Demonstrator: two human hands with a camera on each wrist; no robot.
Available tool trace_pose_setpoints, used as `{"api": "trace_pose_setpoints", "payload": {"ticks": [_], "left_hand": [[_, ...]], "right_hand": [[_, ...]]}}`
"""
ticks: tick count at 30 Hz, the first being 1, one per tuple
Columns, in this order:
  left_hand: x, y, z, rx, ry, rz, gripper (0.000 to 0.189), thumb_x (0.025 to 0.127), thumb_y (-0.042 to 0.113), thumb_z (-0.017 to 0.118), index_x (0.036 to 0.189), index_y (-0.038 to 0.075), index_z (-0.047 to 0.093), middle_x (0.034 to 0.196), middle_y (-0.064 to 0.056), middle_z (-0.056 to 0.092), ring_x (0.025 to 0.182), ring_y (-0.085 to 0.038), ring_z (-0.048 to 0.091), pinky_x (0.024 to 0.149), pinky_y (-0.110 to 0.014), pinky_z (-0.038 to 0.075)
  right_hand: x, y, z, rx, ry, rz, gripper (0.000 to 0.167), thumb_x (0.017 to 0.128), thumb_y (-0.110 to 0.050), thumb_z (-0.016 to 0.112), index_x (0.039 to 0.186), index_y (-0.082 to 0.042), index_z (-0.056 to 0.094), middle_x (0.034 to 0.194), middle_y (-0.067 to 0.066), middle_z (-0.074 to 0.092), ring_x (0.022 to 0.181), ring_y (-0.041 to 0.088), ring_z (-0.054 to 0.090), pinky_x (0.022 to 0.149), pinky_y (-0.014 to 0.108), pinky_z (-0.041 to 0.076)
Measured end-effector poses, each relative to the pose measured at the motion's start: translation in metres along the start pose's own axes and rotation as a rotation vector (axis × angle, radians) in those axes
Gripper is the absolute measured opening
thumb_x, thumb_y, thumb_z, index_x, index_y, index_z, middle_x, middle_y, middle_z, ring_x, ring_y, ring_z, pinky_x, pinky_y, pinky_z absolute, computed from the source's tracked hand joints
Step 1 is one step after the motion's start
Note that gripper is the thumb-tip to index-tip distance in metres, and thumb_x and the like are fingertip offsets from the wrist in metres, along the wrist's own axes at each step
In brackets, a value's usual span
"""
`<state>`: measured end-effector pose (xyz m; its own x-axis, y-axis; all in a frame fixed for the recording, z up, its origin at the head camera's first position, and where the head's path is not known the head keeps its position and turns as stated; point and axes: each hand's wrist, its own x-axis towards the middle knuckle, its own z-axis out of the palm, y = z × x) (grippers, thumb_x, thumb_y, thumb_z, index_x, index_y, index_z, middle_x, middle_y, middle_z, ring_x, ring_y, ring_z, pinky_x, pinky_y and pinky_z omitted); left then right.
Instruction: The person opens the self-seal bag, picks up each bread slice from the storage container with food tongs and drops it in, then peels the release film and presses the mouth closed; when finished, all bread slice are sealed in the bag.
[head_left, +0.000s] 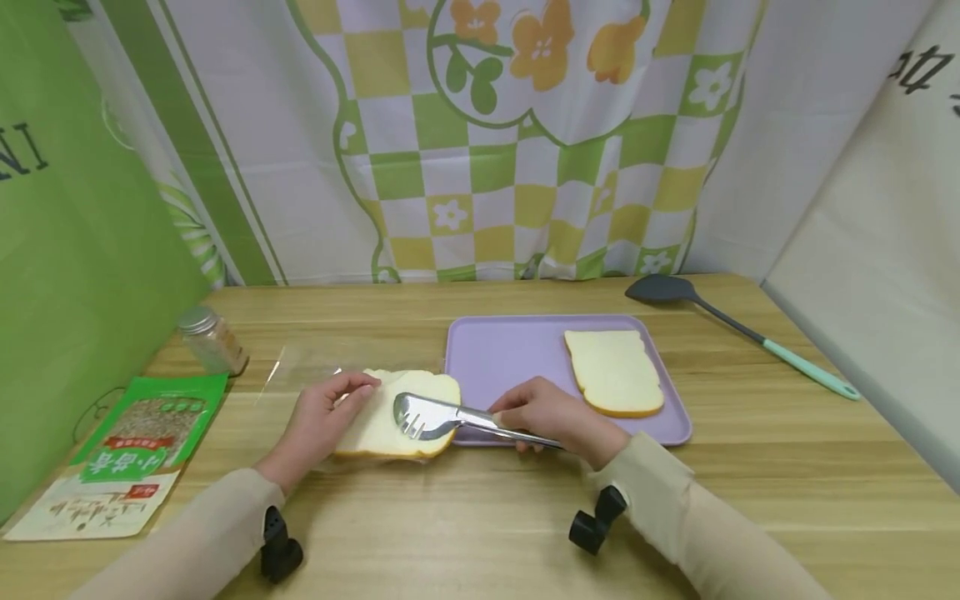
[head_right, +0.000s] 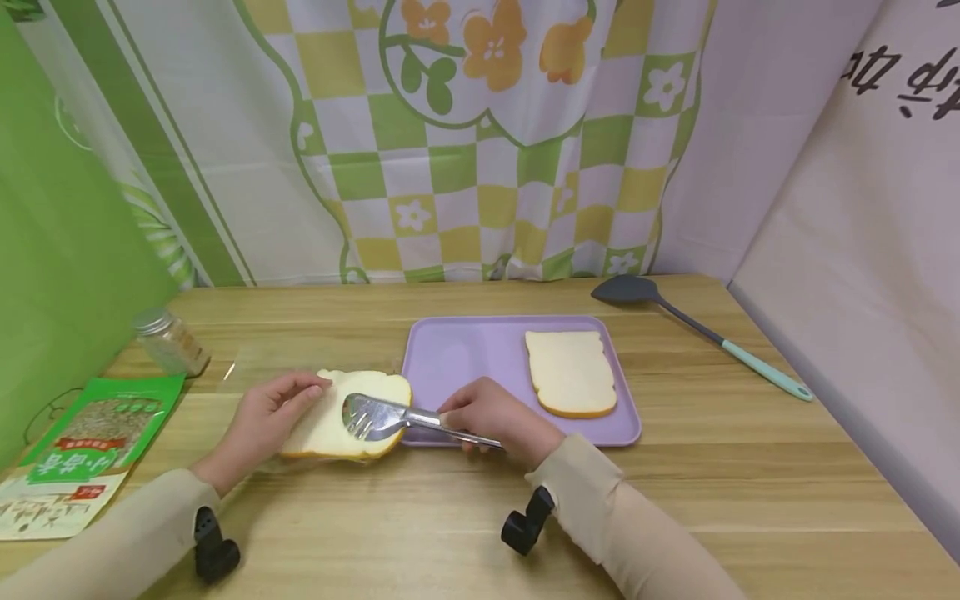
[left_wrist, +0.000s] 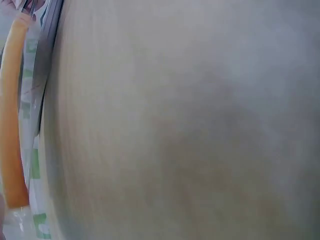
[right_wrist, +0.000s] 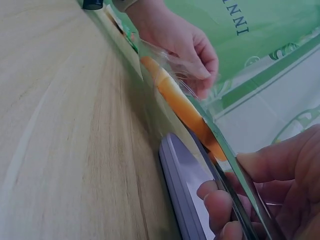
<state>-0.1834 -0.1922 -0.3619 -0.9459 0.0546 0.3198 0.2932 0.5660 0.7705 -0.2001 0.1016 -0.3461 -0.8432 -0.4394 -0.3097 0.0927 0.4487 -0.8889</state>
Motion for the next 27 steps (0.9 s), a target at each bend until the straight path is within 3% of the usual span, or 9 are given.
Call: {"api": "trace_pose_setpoints", "payload": {"ticks": [5, 11, 19, 27], "left_hand": [[0.000, -0.001, 0.001, -0.027, 0.034, -0.008, 0.013, 0.090, 0.009, 0.059, 0.097, 0.002, 0.068, 0.099, -0.012, 0.068, 0.090, -0.002, 0.057, 0.079, -0.011, 0.044], [-0.001, -0.003, -0.001, -0.040, 0.005, -0.068, 0.014, 0.090, 0.012, 0.060, 0.098, 0.003, 0.068, 0.101, -0.011, 0.068, 0.088, -0.003, 0.056, 0.075, -0.012, 0.045], [-0.002, -0.001, 0.004, -0.111, -0.007, 0.003, 0.013, 0.089, 0.010, 0.061, 0.095, 0.000, 0.068, 0.095, -0.014, 0.069, 0.083, 0.001, 0.057, 0.072, -0.013, 0.046], [-0.002, -0.003, 0.003, -0.056, 0.000, -0.033, 0.011, 0.089, 0.010, 0.061, 0.094, 0.002, 0.067, 0.094, -0.012, 0.069, 0.084, 0.001, 0.057, 0.074, -0.013, 0.046]], "right_hand": [[0.003, -0.004, 0.006, -0.031, -0.012, 0.011, 0.022, 0.088, -0.008, 0.057, 0.105, 0.000, 0.067, 0.065, 0.006, 0.059, 0.046, 0.012, 0.049, 0.040, 0.021, 0.036], [0.003, -0.002, 0.004, 0.031, -0.024, 0.000, 0.025, 0.088, -0.009, 0.057, 0.109, 0.002, 0.065, 0.066, 0.005, 0.059, 0.046, 0.010, 0.051, 0.040, 0.021, 0.038], [0.008, -0.005, 0.011, 0.032, -0.041, -0.001, 0.023, 0.088, -0.008, 0.057, 0.107, 0.001, 0.066, 0.064, 0.005, 0.058, 0.046, 0.011, 0.050, 0.040, 0.021, 0.037], [0.009, -0.006, 0.012, 0.024, -0.034, 0.005, 0.023, 0.088, -0.007, 0.057, 0.106, 0.002, 0.066, 0.064, 0.005, 0.058, 0.045, 0.011, 0.049, 0.040, 0.021, 0.036]]}}
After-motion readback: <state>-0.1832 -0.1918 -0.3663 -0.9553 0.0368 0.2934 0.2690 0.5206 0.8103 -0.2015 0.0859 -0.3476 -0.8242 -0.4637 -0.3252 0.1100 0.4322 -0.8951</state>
